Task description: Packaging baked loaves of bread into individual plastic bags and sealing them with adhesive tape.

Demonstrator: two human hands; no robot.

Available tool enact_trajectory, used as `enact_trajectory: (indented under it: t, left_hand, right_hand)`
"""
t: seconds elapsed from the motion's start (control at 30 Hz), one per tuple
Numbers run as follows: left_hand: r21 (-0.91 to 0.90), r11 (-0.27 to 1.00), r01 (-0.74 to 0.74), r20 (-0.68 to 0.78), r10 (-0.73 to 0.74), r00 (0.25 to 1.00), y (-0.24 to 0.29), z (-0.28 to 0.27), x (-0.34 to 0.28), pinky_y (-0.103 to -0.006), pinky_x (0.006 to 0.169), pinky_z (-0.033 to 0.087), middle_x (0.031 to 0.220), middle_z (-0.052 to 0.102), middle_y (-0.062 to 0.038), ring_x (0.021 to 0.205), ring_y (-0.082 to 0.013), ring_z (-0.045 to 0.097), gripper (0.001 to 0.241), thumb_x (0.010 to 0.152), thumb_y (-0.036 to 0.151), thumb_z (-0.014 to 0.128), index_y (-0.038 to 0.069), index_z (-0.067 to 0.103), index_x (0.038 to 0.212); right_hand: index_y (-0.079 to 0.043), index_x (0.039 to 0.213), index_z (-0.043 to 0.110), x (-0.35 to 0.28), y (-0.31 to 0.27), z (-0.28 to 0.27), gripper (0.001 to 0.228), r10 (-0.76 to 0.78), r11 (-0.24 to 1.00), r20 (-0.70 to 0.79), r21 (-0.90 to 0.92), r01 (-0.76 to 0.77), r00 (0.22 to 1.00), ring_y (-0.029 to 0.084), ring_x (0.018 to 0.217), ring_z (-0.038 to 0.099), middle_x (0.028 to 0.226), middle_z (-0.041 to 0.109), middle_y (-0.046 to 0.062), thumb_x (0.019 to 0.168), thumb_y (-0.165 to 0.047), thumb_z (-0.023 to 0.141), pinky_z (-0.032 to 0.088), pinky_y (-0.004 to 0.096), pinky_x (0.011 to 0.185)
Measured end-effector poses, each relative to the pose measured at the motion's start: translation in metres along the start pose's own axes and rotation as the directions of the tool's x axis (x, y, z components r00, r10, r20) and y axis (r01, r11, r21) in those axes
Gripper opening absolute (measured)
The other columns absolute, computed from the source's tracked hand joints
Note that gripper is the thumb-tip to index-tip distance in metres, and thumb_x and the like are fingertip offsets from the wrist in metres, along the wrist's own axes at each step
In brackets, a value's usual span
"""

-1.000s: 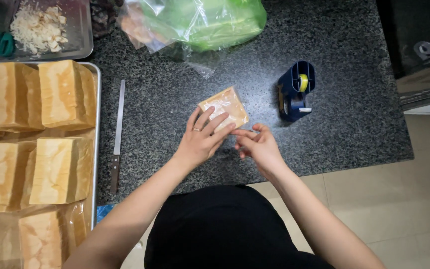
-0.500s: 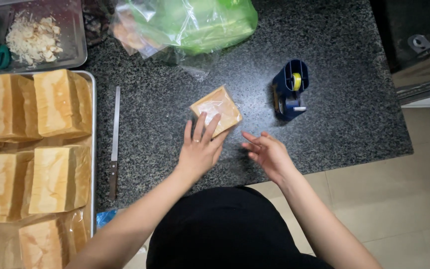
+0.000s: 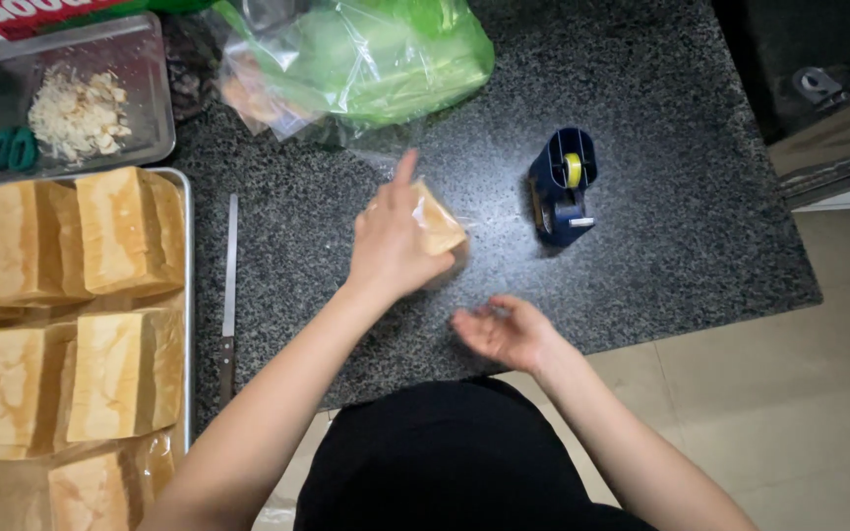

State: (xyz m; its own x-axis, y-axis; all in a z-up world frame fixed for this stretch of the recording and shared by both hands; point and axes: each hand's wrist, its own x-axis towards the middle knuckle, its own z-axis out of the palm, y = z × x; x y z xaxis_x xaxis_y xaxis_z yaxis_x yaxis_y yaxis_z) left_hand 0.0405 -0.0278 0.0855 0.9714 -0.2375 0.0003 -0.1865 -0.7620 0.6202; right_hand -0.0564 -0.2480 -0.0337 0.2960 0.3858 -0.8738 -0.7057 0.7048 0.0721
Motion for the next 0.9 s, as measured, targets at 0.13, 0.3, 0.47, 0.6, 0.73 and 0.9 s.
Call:
enact_trajectory:
  t: [0.13, 0.3, 0.47, 0.6, 0.73, 0.9]
  left_hand:
    - [-0.482, 0.869, 0.111, -0.051, -0.155, 0.987, -0.019, -0.005, -0.031, -0.0623, 0.107, 0.048, 0.130, 0.062, -0.031, 0.124, -0.0554, 0.062, 0.141, 0.058, 0.017, 0.098, 0.011, 0.008, 0.166]
    - [-0.918, 0.397, 0.004, -0.006, -0.024, 1.000, -0.071, 0.022, -0.080, -0.0554, 0.123, 0.031, 0.159, 0.038, -0.024, 0.151, -0.0405, 0.036, 0.142, 0.069, -0.004, 0.092, 0.014, -0.010, 0.167]
    - [-0.789, 0.590, 0.173, 0.133, -0.111, 0.985, -0.095, 0.033, -0.093, -0.0545, 0.125, 0.028, 0.169, 0.025, -0.027, 0.155, -0.0462, 0.026, 0.126, 0.068, -0.009, 0.083, 0.012, 0.011, 0.169]
    - [-0.841, 0.501, 0.207, 0.123, -0.195, 0.973, -0.120, 0.083, -0.099, -0.0548, 0.125, 0.033, 0.168, 0.020, -0.034, 0.154, -0.0493, 0.024, 0.117, 0.075, -0.015, 0.075, 0.007, 0.007, 0.168]
    - [-0.705, 0.634, 0.318, 0.175, -0.278, 0.944, -0.169, 0.128, -0.113, -0.0538, 0.122, 0.040, 0.150, 0.053, -0.029, 0.147, -0.0419, 0.044, 0.085, 0.079, 0.009, 0.086, -0.001, 0.045, 0.152]
    - [-0.950, 0.309, 0.053, -0.055, -0.330, 0.942, -0.098, 0.055, -0.118, -0.0485, 0.112, 0.049, 0.151, 0.051, -0.021, 0.138, -0.0337, 0.052, 0.088, 0.084, 0.003, 0.072, 0.002, 0.031, 0.162]
  right_hand:
    - [-0.013, 0.170, 0.005, -0.015, 0.017, 0.038, 0.094, 0.215, 0.924, 0.153, 0.289, -0.251, 0.965, 0.051, 0.150, 0.036, 0.171, 0.026, 0.026, 0.102, -0.063, 0.047, 0.031, 0.067, 0.118]
    - [-0.012, 0.152, 0.041, -0.021, -0.001, 0.060, 0.069, -0.146, 0.973, 0.165, 0.205, 0.111, 0.976, 0.044, 0.136, 0.054, 0.154, 0.050, 0.020, 0.099, -0.052, 0.058, 0.044, 0.064, 0.112]
    - [-0.013, 0.147, 0.059, -0.026, -0.010, 0.082, 0.055, -0.460, 0.885, 0.173, 0.015, 0.465, 0.871, 0.039, 0.127, 0.066, 0.146, 0.063, 0.015, 0.099, -0.039, 0.064, 0.055, 0.059, 0.105]
    - [-0.012, 0.156, 0.051, -0.010, 0.007, 0.099, 0.054, -0.700, 0.599, 0.271, -0.282, 0.750, 0.661, 0.029, 0.114, 0.072, 0.135, 0.066, 0.014, 0.106, -0.030, 0.061, 0.065, 0.043, 0.087]
    - [-0.015, 0.149, 0.060, -0.006, 0.029, 0.102, 0.048, -0.740, 0.492, 0.269, -0.408, 0.769, 0.617, 0.026, 0.122, 0.069, 0.142, 0.067, 0.012, 0.104, -0.030, 0.067, 0.064, 0.038, 0.090]
    - [-0.009, 0.129, 0.074, -0.007, 0.019, 0.077, 0.038, -0.822, 0.129, 0.382, -0.597, 0.792, 0.422, 0.012, 0.092, 0.068, 0.115, 0.076, 0.007, 0.094, -0.020, 0.082, 0.063, 0.029, 0.082]
